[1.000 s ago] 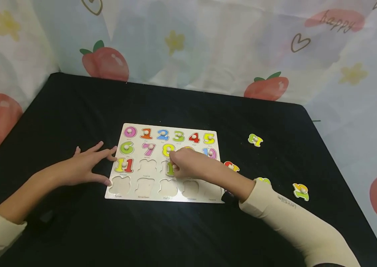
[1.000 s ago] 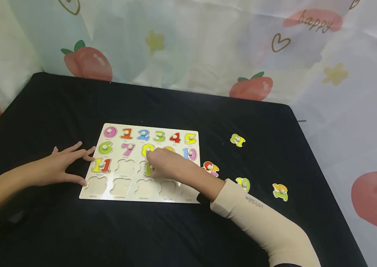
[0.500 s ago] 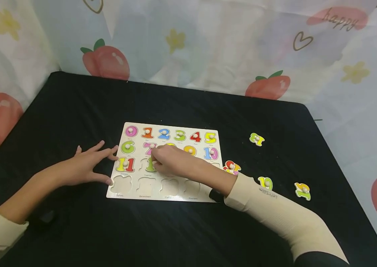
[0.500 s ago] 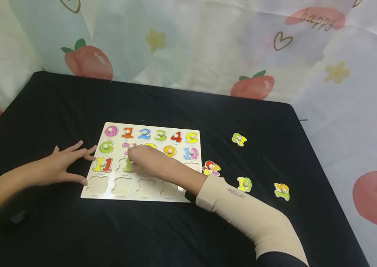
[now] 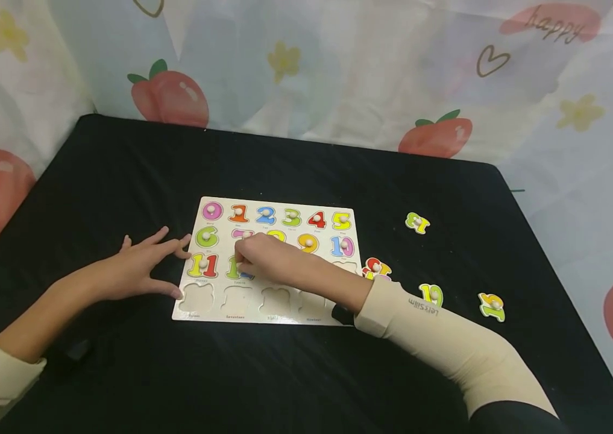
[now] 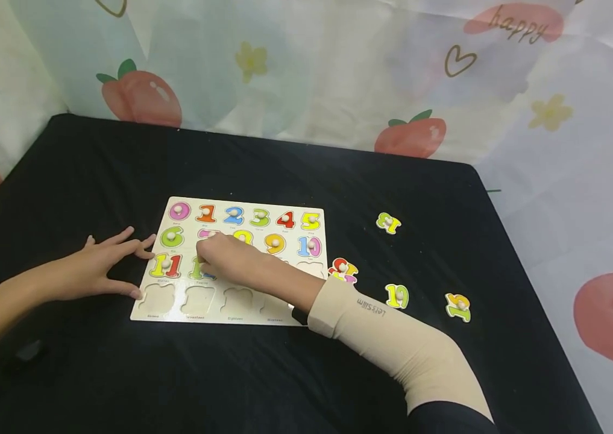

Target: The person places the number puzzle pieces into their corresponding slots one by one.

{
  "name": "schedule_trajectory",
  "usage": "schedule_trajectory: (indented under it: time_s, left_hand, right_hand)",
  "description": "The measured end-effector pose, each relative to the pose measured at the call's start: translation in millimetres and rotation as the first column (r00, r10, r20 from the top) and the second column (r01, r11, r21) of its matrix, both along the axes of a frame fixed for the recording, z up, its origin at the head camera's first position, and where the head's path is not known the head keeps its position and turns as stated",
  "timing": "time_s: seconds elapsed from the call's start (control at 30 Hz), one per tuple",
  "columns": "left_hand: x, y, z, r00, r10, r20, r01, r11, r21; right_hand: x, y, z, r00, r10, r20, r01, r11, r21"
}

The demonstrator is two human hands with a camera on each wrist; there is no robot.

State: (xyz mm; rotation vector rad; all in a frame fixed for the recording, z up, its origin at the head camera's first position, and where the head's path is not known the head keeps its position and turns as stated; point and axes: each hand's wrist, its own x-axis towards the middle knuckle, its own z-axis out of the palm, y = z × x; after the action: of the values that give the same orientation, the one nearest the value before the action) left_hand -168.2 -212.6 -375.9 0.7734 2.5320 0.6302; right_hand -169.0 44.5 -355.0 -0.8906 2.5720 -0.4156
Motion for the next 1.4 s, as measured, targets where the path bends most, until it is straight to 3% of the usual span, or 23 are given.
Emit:
schedule_trajectory:
  time_s: [0.3,0.67,1.17,1.4]
  left_hand:
    - [0.7,3,-2.1,1.0,-0.006,0.004,0.006,1.0,0.004]
    - [1.1,4,-1.7,1.0,-0.019,-0.011,0.019,1.0,0.007]
    - [1.2,0,-1.3,1.0,-0.015,-0.02,0.015,1.0,-0.011]
    - [0.4,0,-0.3,1.0,-0.02,-0.022,0.02,1.0,-0.012]
  right_hand:
    - [-2.3,15,2.0,0.994,-0.013,0.108,0.018,0.999,-0.049]
    - [1.9,69,13.2,0.995,-0.097,0.002,0.097,0.993,-0.067]
    - [15.1,153,31.3,0.967,-0.249,-0.052,0.249,0.968,-0.02]
    - [22.9,191,33.3,0.956,-0.263,-0.132,0.266,0.964,0.007]
